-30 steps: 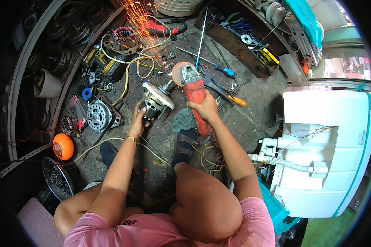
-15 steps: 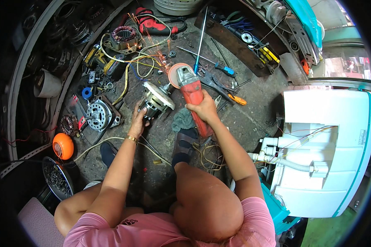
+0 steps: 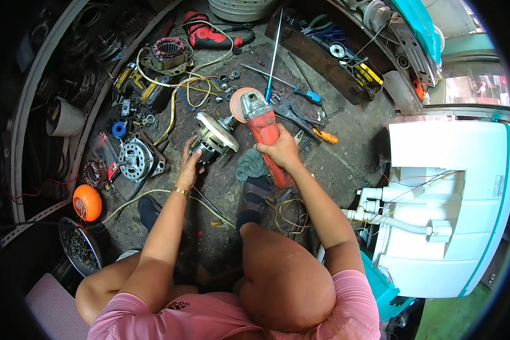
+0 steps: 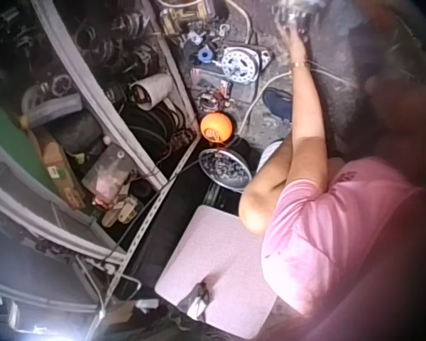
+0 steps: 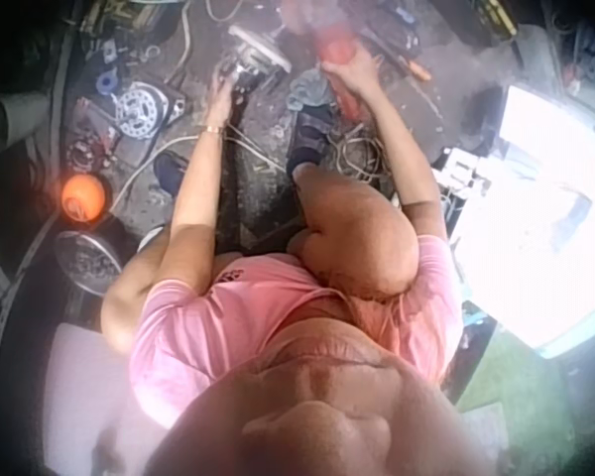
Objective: The person uses an angle grinder to smooth a metal part, creating sparks, then wipes it with a cloth. They then use a screwdriver to adjust a bolt on the part and later reach into a white appliance to adjust internal wiring.
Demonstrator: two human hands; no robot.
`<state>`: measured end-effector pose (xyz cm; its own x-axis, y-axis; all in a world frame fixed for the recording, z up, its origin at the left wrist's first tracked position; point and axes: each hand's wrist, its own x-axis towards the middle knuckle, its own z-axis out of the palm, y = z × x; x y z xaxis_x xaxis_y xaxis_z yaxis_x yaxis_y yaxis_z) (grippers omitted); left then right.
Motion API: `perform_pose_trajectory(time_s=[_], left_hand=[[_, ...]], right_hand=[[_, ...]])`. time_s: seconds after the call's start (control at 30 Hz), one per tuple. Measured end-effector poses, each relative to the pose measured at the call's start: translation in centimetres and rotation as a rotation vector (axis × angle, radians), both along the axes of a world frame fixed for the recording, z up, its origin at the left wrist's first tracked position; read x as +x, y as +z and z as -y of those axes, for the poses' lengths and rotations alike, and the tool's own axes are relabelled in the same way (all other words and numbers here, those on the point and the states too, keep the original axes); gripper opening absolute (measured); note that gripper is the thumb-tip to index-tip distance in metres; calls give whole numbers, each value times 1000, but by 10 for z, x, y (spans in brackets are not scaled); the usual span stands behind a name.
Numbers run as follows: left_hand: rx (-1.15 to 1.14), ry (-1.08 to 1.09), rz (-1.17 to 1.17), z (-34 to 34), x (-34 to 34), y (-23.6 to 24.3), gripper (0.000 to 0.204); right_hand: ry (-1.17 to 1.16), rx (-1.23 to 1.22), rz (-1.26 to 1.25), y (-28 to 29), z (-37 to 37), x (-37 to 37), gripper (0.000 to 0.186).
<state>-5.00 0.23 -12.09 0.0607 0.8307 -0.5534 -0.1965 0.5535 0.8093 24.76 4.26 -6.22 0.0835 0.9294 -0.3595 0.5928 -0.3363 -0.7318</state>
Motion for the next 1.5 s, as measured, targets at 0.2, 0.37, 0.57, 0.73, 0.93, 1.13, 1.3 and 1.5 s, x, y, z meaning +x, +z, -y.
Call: perform_pose_trajectory(time_s=[0.2,0.37,0.57,0.73,0.93,1.13,1.3,1.5], left_hand=[[33,-25,0,-2,0,-1,55],[-82,33,125,-3,-4,-10,55],[-177,33,277,-6,-2,-12,58],[-176,92,287,-5,-2,-12,54],[-175,31,282,-4,-3,-16,57],[-181,30,276,-3,-1,-15,59],[-179,50,254,-1,-2,-13,61],[-128,68,226,-2,-2,-14,55]], right_hand=[[7,8,74,-6,-6,5,80],[-61,34,-1,-10,-11,11,81],[-43,51,-73,-8,-5,4,80],[10,4,19,8,-4,-11,80],[-22,13,45,-6,-12,-3,83],[-54,44,52,-12,-11,9,84],[11,-15,38,5,0,-3,83],[33,22,146,0,-4,-2,83]])
